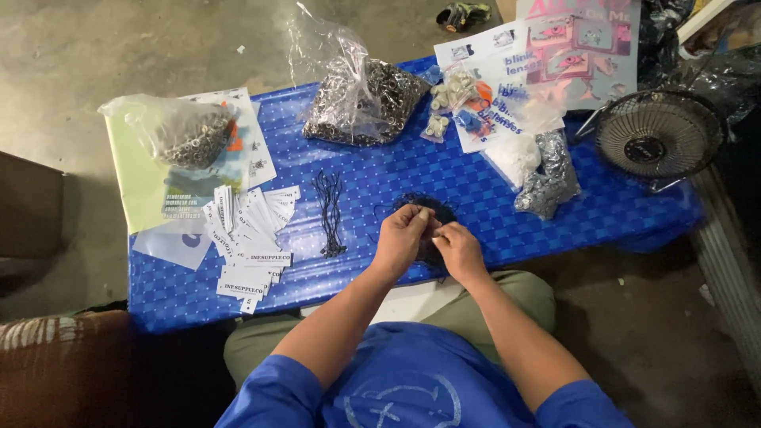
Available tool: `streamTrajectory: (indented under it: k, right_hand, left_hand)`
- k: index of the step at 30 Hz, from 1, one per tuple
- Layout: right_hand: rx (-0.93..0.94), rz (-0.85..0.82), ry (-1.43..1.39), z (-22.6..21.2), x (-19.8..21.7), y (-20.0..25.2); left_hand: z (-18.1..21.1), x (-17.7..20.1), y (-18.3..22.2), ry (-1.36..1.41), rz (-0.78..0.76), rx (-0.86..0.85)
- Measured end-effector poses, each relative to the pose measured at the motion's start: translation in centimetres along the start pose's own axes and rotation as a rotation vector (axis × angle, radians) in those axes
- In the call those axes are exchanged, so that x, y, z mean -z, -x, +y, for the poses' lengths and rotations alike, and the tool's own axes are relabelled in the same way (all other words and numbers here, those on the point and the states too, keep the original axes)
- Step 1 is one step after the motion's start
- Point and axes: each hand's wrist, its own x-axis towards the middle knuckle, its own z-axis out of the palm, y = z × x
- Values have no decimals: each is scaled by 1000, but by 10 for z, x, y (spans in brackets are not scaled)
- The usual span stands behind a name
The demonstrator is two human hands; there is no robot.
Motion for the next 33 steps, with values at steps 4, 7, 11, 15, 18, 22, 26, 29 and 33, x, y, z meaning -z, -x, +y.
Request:
streamTrajectory:
  k: [4,7,11,15,18,22,26,29,33]
  right_hand:
    - [-87,67,-143,-7,20,2]
    - [-143,154,-390,-42,51,-2]
    - [-291,157,-606,-77,82,-11]
    - [-300,105,-770,-83,88,-19]
    - [-287,63,-850,-80,84,-18]
    - [-255,61,-917,-78,81,-17]
    - [-259,70,-760,-79,86,-24]
    - [-298,118,-656,-65,76,-23]
    - [-382,123,-418,-25,47,-4]
  left_hand:
    - [-4,5,0,59,47,69]
    - [-15,10,-6,96,67,82]
    - [-17,13,-3,28,96,112]
    - [-37,25,-16,-345,142,58]
    - [-30,28,-7,-613,171,16]
    - [-28,22,3,-725,154,-141]
    - [-71,27,-11,-819,168,-171]
    - [-113,34,-15,-995,41,0]
    - [-149,40,-18,-1198,-142,144]
